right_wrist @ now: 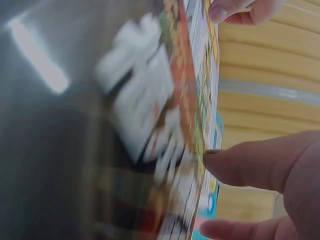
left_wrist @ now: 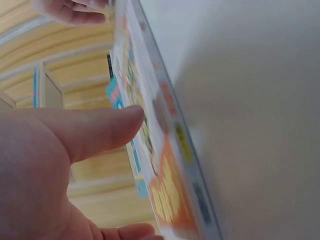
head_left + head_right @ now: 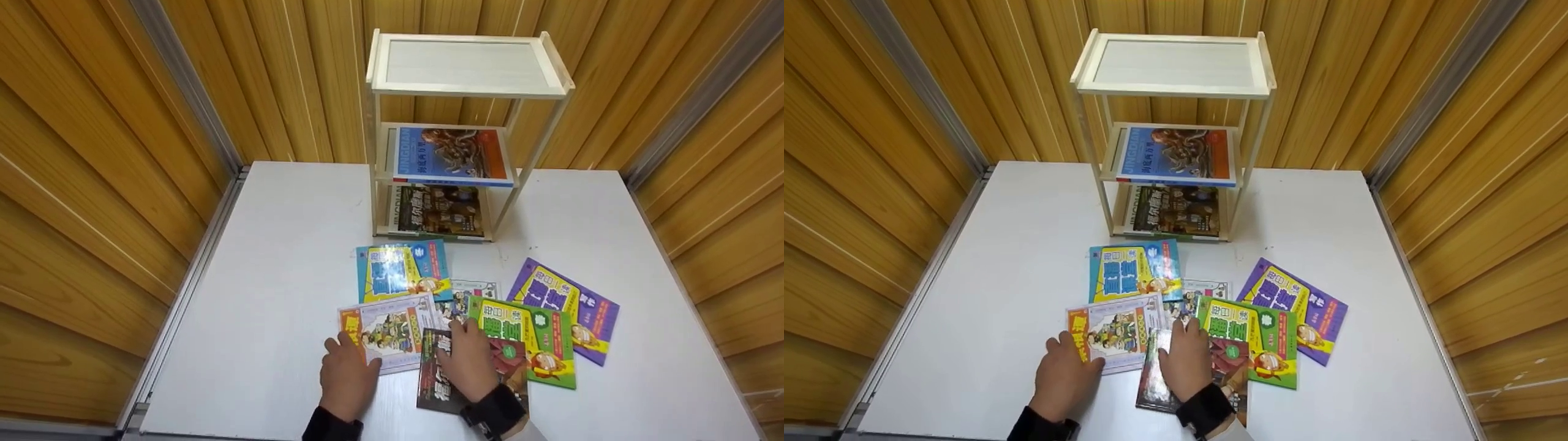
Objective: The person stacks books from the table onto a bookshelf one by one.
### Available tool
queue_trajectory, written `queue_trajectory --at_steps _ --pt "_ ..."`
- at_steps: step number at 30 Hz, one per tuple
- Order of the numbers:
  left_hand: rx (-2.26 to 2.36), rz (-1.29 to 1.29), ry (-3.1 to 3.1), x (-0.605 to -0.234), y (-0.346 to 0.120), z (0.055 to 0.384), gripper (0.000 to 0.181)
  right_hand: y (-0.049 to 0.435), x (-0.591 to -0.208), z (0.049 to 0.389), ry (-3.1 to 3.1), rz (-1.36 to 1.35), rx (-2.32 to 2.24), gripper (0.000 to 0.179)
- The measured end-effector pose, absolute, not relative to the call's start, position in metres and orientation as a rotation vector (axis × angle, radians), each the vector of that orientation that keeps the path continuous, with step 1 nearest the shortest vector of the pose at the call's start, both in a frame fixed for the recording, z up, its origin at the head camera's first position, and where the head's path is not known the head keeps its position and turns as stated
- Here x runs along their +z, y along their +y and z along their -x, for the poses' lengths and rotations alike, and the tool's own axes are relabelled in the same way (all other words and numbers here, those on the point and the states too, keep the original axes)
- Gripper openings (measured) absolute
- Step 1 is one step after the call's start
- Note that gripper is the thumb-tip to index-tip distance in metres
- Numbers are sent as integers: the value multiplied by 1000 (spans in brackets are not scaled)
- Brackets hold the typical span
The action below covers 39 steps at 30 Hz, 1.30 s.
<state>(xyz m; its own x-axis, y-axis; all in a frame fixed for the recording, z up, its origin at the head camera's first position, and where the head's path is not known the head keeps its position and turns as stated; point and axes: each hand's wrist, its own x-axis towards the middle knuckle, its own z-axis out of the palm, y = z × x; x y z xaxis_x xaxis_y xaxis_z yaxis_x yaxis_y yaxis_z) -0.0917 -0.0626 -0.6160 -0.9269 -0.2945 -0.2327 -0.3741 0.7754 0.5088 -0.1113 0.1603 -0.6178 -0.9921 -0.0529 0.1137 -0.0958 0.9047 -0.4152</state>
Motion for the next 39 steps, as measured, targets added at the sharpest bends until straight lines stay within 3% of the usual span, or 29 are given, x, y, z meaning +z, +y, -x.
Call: queue_trajectory --at_steps 10,22,27,34,39 --pt "882 108 2856 -621 -15 80 85 212 -618 96 -3011 135 565 63" --pt "865 -142 2819 -623 14 81 72 265 -623 72 -3020 404 587 68" --pt "870 -151 2788 -622 18 79 67 270 -624 65 -3115 515 675 70" --pt "881 -60 2700 -622 16 78 87 265 -623 59 -3211 667 754 67" --pt "873 -84 2705 -623 16 78 88 263 -622 57 -3218 709 788 62"
